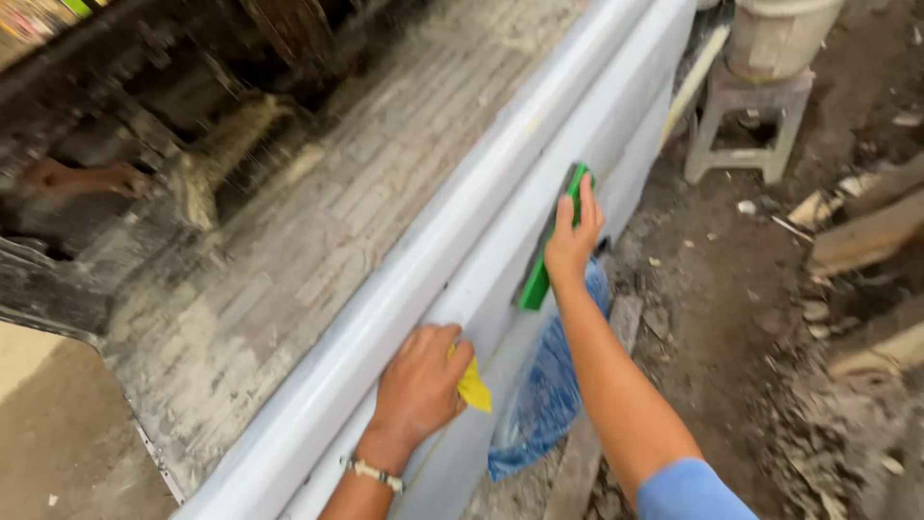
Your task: The person sands the surface of a white car door using a green sanding block and a yellow cloth. They repeatedly rub the sanding block along the door's edges and flat surfaces while wiping away residue with the cloth.
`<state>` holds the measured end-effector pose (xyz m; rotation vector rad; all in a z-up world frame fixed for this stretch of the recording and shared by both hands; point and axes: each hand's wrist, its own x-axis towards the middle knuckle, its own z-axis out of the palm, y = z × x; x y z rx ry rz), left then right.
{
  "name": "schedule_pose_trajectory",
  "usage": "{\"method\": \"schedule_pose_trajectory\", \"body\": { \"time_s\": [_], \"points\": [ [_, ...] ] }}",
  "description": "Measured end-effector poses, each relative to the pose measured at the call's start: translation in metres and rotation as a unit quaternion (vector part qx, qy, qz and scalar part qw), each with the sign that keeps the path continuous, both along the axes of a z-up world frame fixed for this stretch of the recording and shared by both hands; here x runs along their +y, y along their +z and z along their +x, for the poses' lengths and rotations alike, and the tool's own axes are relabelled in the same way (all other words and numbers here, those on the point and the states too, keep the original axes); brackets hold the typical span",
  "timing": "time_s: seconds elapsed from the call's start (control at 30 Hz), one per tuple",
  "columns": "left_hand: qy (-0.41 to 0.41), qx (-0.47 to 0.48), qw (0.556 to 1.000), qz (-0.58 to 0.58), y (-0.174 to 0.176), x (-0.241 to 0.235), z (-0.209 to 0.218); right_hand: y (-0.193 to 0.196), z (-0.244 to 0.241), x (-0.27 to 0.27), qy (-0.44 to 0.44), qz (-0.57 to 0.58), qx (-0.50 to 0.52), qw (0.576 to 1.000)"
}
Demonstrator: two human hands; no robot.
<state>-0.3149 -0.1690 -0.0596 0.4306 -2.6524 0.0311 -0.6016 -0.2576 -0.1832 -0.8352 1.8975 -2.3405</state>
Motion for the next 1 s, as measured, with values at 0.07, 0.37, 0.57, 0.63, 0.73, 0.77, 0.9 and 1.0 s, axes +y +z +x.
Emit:
{"method": "schedule_pose_trajectory", "body": {
  "time_s": [0.07, 0.37, 0.57, 0.63, 0.73, 0.77, 0.9, 1.0],
  "points": [
    [-0.001, -0.004, 1.0, -0.003, 0.008, -0.007, -0.007, -0.005, 0.05, 0.018, -0.019, 0.018, 0.023, 0.999],
    [0.007, 0.01, 1.0, -0.022, -0.011, -0.027, -0.02, 0.022, 0.014, -0.004, 0.021, 0.061, -0.056, 0.996],
    [0.002, 0.009, 0.999, -0.047, -0.019, -0.044, -0.092, 0.009, 0.034, 0.001, 0.062, -0.042, -0.138, 0.988],
    [0.005, -0.01, 0.998, -0.059, -0.013, -0.06, -0.136, -0.034, 0.085, 0.035, 0.122, -0.136, -0.188, 0.965],
    [0.002, -0.043, 0.998, -0.045, -0.004, -0.093, -0.211, -0.08, 0.081, 0.035, 0.091, -0.048, 0.039, 0.994],
    [-0.003, -0.04, 0.998, -0.055, -0.008, -0.107, -0.234, -0.067, 0.054, 0.014, 0.1, -0.075, -0.088, 0.988],
    [-0.001, -0.023, 0.998, -0.055, -0.016, -0.143, -0.291, -0.017, -0.087, -0.049, -0.015, 0.026, 0.017, 0.999],
    [0.009, -0.082, 0.995, -0.051, -0.011, -0.14, -0.289, 0.015, -0.079, -0.033, 0.011, 0.012, -0.054, 0.998]
  ]
}}
